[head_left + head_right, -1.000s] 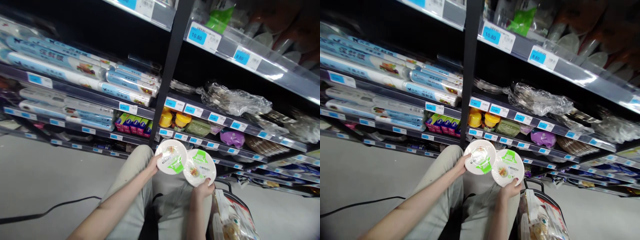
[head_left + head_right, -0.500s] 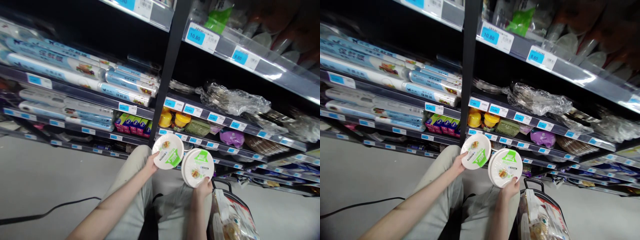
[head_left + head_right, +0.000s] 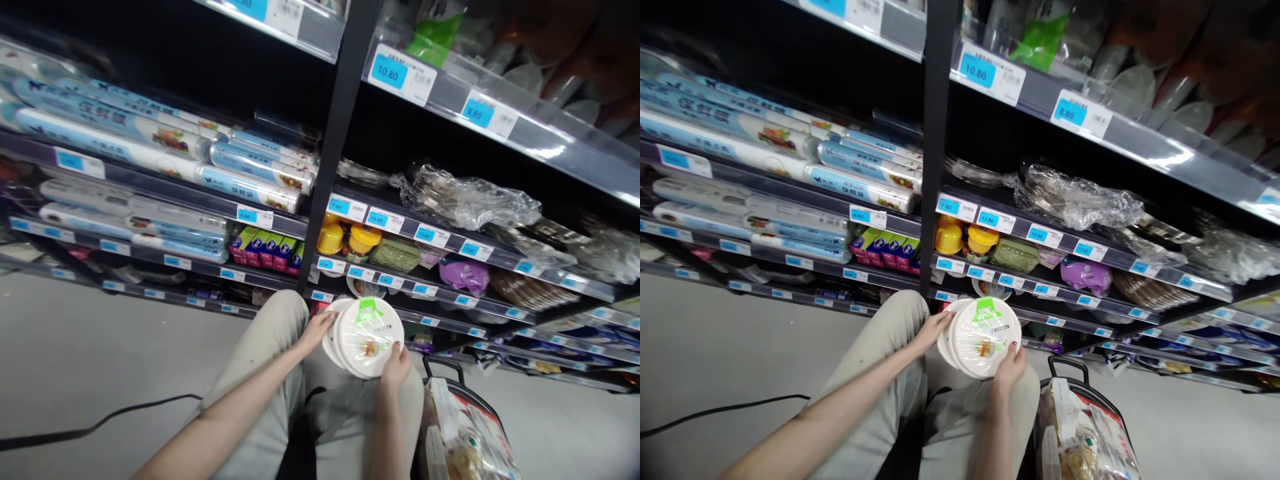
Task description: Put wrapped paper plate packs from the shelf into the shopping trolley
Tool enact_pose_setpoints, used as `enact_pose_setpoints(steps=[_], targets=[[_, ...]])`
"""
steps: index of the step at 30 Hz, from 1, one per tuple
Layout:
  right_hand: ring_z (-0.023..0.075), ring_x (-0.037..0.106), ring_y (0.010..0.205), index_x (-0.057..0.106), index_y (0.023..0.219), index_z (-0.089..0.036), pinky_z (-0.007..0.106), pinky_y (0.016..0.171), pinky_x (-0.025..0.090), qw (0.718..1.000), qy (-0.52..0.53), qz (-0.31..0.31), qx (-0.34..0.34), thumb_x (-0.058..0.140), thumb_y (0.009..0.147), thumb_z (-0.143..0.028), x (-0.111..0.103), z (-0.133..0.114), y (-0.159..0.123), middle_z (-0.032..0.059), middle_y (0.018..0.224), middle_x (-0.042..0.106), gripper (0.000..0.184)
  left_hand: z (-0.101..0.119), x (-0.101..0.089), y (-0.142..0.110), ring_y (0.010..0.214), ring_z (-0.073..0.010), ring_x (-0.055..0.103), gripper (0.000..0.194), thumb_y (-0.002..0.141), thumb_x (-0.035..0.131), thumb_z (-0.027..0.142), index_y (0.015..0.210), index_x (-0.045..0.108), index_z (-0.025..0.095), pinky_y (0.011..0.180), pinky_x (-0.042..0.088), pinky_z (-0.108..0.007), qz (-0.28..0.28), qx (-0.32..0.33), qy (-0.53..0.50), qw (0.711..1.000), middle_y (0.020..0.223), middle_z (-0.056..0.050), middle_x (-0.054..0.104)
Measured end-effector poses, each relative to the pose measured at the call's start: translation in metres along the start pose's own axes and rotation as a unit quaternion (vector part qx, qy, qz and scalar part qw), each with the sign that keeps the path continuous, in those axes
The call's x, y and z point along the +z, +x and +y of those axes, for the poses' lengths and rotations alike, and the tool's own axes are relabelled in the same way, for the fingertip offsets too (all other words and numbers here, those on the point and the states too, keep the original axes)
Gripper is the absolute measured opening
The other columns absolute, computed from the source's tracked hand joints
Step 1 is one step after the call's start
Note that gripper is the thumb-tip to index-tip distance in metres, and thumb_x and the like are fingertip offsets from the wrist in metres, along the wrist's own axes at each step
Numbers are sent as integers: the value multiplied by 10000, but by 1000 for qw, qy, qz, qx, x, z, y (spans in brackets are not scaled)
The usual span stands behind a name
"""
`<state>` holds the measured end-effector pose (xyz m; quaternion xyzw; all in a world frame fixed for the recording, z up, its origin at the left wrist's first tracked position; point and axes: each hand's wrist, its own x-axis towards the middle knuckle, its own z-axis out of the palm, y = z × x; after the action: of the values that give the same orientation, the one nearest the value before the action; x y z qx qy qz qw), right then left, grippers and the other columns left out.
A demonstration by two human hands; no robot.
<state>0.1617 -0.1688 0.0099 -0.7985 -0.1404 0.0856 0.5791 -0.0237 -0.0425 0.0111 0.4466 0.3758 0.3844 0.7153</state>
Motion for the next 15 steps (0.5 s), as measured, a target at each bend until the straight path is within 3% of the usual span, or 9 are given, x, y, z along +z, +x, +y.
enact_pose_setpoints(steps=[3, 7, 15], targets=[[252, 636, 792, 633, 867, -171, 355, 707, 509, 999, -19, -36, -6, 488, 745, -581, 1, -7, -3, 171, 875, 698, 451, -6, 0, 0, 969, -227, 650, 265, 890, 650, 401, 855, 698, 143, 1014, 431, -456, -18, -19, 25, 999, 904, -45, 715], [249, 631, 786, 634, 848, -175, 355, 706, 512, 997, 21, -79, 7, 536, 693, -623, 0, -6, 0, 160, 861, 699, 484, -9, 0, -3, 816, -186, 653, 270, 885, 666, 400, 826, 681, 136, 846, 507, -376, -44, -40, 19, 998, 803, -16, 691], [238, 656, 853, 569, 990, -171, 365, 758, 549, 993, 111, -21, 22, 528, 729, -543, 0, -1, 2, 147, 984, 670, 456, -9, 0, -3, 847, -180, 648, 111, 849, 709, 209, 919, 685, 127, 824, 524, -351, -43, -44, 24, 998, 902, -16, 694]])
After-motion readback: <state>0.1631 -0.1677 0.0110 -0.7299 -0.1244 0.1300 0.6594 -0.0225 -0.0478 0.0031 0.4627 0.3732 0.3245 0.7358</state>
